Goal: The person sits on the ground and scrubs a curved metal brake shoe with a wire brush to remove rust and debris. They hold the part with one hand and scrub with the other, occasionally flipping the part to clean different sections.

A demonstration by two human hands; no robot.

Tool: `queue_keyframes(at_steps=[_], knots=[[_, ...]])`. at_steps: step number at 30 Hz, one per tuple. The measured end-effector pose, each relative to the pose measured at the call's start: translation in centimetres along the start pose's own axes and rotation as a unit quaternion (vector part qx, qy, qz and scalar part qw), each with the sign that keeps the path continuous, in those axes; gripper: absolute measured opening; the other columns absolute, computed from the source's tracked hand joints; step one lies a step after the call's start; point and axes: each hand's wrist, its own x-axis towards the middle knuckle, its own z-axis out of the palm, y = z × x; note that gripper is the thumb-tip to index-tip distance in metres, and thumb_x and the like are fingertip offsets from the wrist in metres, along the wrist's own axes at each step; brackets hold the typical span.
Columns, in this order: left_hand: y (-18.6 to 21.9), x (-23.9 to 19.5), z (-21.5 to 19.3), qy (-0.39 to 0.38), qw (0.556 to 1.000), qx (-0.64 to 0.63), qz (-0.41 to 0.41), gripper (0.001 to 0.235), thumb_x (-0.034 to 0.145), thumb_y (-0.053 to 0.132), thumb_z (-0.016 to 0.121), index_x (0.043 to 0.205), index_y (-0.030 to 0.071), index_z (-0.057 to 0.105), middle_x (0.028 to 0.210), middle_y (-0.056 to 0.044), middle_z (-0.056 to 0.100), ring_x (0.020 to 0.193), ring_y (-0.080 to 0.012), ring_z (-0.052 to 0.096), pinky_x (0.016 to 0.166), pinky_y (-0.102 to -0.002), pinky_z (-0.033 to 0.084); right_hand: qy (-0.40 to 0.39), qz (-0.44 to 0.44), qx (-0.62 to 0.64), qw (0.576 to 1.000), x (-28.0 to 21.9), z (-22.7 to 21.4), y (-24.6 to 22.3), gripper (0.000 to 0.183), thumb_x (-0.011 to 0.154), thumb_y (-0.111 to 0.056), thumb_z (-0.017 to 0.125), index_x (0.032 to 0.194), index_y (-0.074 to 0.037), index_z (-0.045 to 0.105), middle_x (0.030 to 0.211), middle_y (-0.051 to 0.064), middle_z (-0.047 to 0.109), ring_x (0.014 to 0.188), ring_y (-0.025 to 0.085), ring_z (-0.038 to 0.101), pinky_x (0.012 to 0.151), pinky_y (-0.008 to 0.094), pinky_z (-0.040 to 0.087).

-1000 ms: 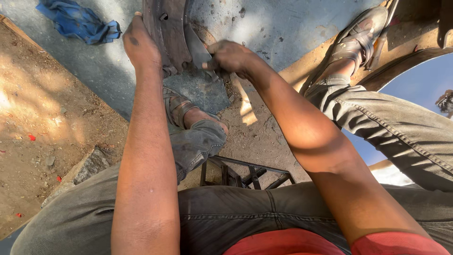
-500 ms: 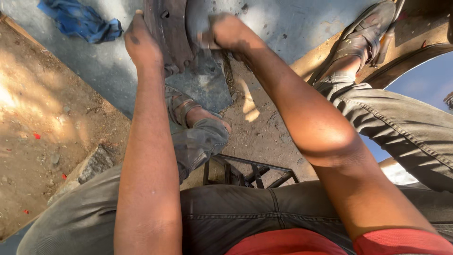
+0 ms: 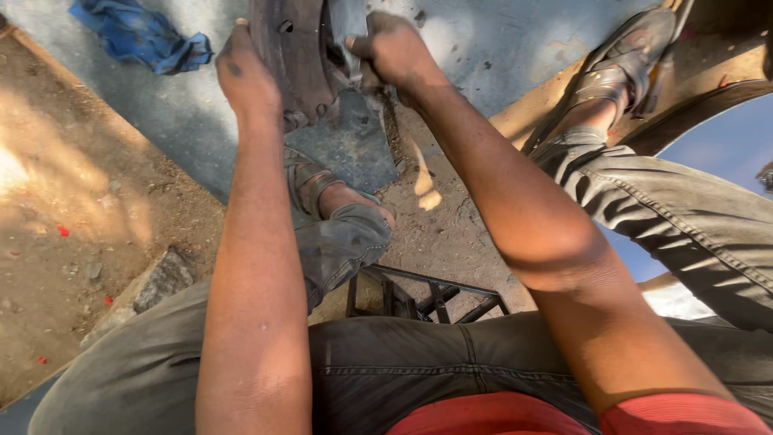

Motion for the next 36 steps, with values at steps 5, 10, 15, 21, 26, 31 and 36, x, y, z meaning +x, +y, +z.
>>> queue_keyframes(at_steps=[5, 10, 15, 21, 26, 31, 36], knots=[[0.8, -0.7, 0.3, -0.032, 0.998, -0.058, 0.006, 0.046, 0.104, 0.030, 0.045, 0.103, -0.006, 0.074, 0.095, -0.012, 0.075, 0.084, -0.0193, 0.067, 0.081, -0.035, 0.055, -0.029, 0.009, -0.038, 0.999, 0.3, 0.0, 0.5, 0.024, 0.093, -0.017, 0.071, 0.104, 0.004, 0.065, 0.078, 0.013, 0.070, 0.054, 0.017, 0.067, 0.050, 0.034, 0.058], [-1.3, -0.3, -0.3, 0.013, 0.999, 0.022, 0.032, 0.043, 0.110, 0.029, 0.050, 0.098, -0.012, 0.056, 0.088, -0.013, 0.051, 0.080, -0.0198, 0.046, 0.074, -0.038, 0.040, 0.026, -0.090, -0.026, 0.995, 2.1, -0.4, 3.9, 0.025, 0.093, -0.020, 0.073, 0.095, 0.004, 0.066, 0.077, 0.014, 0.068, 0.059, 0.019, 0.069, 0.052, 0.034, 0.058], [-2.6, 0.1, -0.4, -0.007, 0.999, -0.029, 0.038, 0.043, 0.107, 0.033, 0.050, 0.091, -0.001, 0.070, 0.074, 0.000, 0.057, 0.071, -0.0120, 0.049, 0.070, -0.035, 0.045, 0.041, -0.065, 0.152, 0.985, 4.8, -1.7, 4.8, 0.017, 0.092, -0.009, 0.066, 0.091, 0.007, 0.072, 0.072, 0.014, 0.071, 0.057, 0.021, 0.074, 0.050, 0.035, 0.056], [-1.1, 0.7, 0.3, 0.002, 1.000, 0.003, -0.022, 0.049, 0.107, 0.035, 0.048, 0.093, -0.007, 0.069, 0.074, -0.007, 0.052, 0.072, -0.0179, 0.045, 0.075, -0.038, 0.047, -0.031, 0.003, 0.022, 0.999, 1.9, -1.0, 0.7, 0.018, 0.091, -0.013, 0.072, 0.094, 0.003, 0.064, 0.070, 0.013, 0.069, 0.052, 0.020, 0.070, 0.047, 0.033, 0.057], [-0.6, -0.3, 0.3, 0.003, 0.999, 0.032, 0.041, 0.049, 0.104, 0.035, 0.045, 0.106, -0.005, 0.075, 0.099, -0.014, 0.077, 0.092, -0.0197, 0.065, 0.091, -0.036, 0.051, 0.008, -0.045, 0.064, 0.997, 2.6, 0.3, 1.7, 0.015, 0.095, -0.012, 0.069, 0.098, 0.002, 0.066, 0.078, 0.010, 0.069, 0.061, 0.018, 0.068, 0.052, 0.035, 0.059], [-1.1, 0.1, 0.3, -0.002, 0.997, 0.027, 0.073, 0.050, 0.104, 0.037, 0.046, 0.106, -0.005, 0.073, 0.097, -0.014, 0.076, 0.089, -0.0236, 0.065, 0.090, -0.037, 0.051, 0.048, -0.128, 0.013, 0.991, 5.3, -0.7, 3.5, 0.014, 0.097, -0.014, 0.066, 0.095, 0.000, 0.068, 0.078, 0.008, 0.069, 0.064, 0.019, 0.068, 0.055, 0.035, 0.059], [-0.4, -0.2, 0.4, 0.007, 0.997, 0.063, 0.041, 0.053, 0.103, 0.038, 0.046, 0.104, -0.006, 0.075, 0.095, -0.016, 0.076, 0.087, -0.0262, 0.064, 0.088, -0.038, 0.051, -0.062, 0.023, 0.062, 0.996, 5.6, -1.5, 2.9, 0.018, 0.094, -0.012, 0.068, 0.081, -0.003, 0.059, 0.073, 0.009, 0.064, 0.051, 0.022, 0.064, 0.047, 0.035, 0.056]])
